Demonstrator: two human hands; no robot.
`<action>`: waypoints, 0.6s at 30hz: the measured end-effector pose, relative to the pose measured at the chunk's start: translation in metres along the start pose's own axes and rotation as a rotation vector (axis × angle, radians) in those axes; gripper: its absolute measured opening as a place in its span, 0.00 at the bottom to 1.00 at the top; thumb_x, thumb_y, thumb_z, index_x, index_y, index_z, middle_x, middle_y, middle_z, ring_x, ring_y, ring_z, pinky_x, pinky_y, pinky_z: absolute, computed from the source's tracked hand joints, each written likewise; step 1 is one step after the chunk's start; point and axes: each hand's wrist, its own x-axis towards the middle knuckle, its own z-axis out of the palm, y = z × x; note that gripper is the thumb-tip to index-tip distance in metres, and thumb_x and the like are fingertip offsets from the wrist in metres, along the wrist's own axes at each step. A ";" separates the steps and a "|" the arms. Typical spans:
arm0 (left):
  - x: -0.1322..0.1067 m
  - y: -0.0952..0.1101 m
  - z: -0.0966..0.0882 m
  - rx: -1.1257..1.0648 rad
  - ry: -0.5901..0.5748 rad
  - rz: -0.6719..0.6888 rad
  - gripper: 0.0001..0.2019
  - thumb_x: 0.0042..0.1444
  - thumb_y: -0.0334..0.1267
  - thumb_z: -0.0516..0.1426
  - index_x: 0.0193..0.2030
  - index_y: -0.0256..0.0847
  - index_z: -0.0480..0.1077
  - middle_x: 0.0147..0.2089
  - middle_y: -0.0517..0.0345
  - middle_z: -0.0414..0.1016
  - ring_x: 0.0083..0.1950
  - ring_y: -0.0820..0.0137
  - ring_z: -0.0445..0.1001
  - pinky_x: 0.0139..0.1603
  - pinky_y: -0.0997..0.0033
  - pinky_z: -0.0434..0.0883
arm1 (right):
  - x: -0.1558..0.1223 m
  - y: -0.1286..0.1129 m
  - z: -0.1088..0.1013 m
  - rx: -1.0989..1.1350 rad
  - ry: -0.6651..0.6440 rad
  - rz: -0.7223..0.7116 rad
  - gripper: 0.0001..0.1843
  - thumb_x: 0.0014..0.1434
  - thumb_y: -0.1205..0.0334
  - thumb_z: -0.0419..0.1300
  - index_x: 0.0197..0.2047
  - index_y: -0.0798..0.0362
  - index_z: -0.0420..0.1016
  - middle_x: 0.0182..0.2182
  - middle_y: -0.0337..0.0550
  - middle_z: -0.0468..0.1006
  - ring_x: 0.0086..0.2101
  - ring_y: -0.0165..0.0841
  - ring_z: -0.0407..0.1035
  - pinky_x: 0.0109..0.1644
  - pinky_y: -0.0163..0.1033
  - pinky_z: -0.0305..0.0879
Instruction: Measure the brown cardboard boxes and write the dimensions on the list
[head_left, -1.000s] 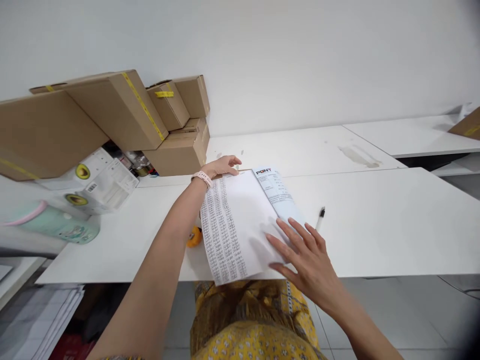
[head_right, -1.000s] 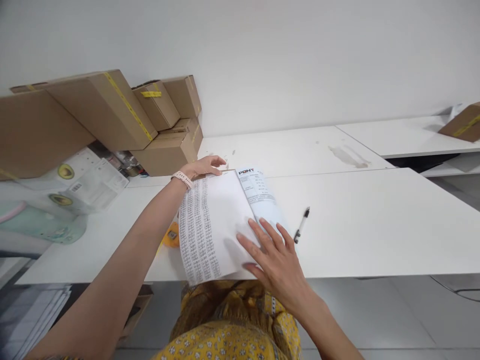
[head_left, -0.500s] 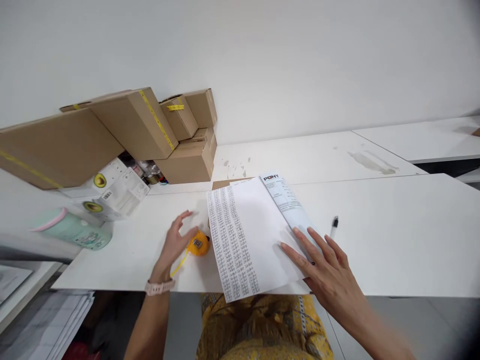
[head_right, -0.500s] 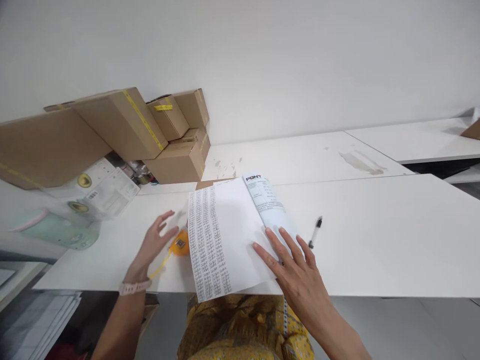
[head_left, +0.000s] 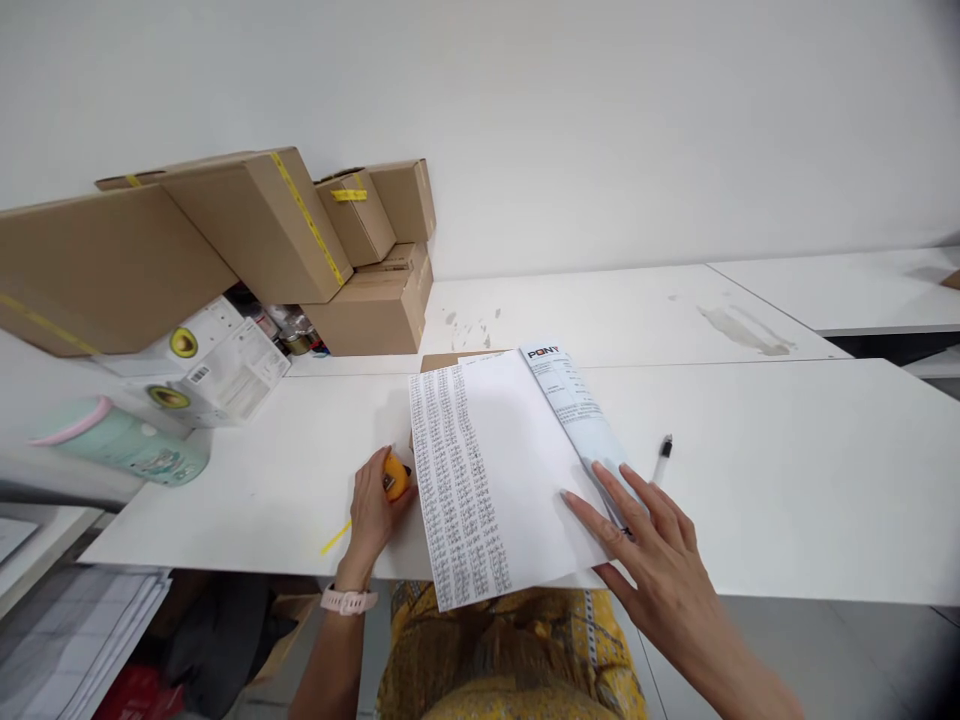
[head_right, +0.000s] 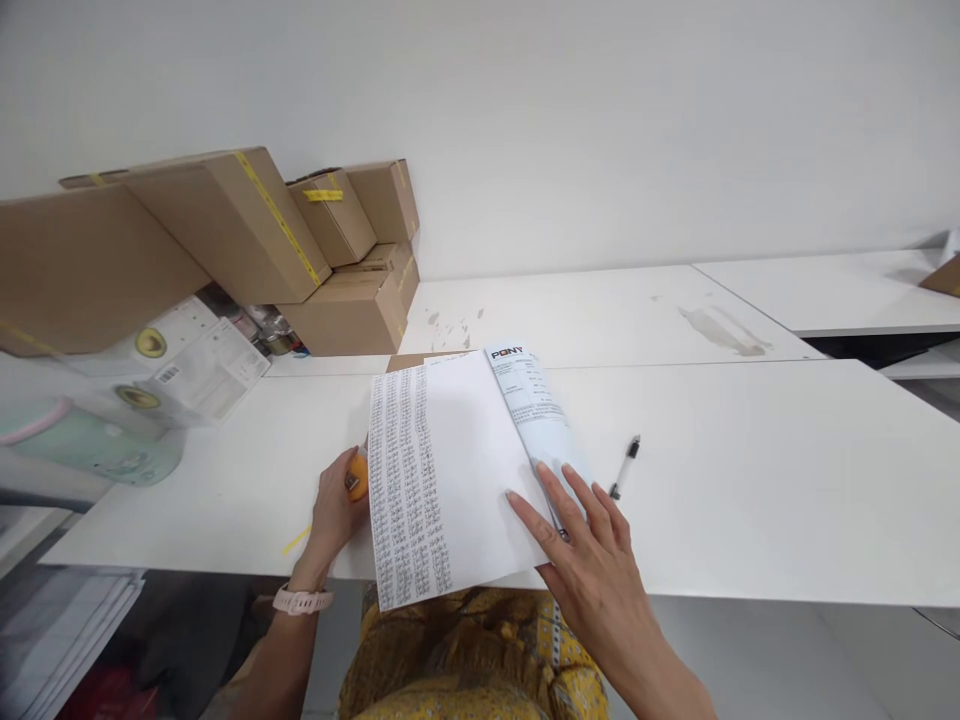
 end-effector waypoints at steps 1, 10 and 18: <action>-0.002 0.000 0.000 0.005 0.001 0.001 0.34 0.54 0.43 0.63 0.67 0.39 0.61 0.64 0.40 0.69 0.63 0.49 0.67 0.60 0.45 0.69 | 0.000 0.000 0.000 0.002 -0.002 0.001 0.41 0.64 0.70 0.59 0.75 0.35 0.51 0.73 0.44 0.54 0.70 0.50 0.48 0.68 0.61 0.49; -0.005 0.001 0.003 0.035 0.017 -0.032 0.33 0.55 0.43 0.63 0.66 0.39 0.62 0.62 0.40 0.70 0.61 0.50 0.69 0.58 0.49 0.70 | 0.002 0.002 0.002 -0.004 -0.014 -0.015 0.42 0.64 0.72 0.56 0.76 0.36 0.49 0.73 0.44 0.53 0.68 0.52 0.52 0.64 0.60 0.56; -0.004 -0.001 0.004 0.054 0.020 -0.047 0.33 0.54 0.44 0.64 0.66 0.40 0.62 0.62 0.41 0.71 0.61 0.50 0.69 0.59 0.49 0.70 | 0.004 0.002 0.003 0.011 -0.032 -0.026 0.42 0.64 0.73 0.56 0.75 0.36 0.48 0.73 0.43 0.52 0.68 0.51 0.52 0.62 0.58 0.58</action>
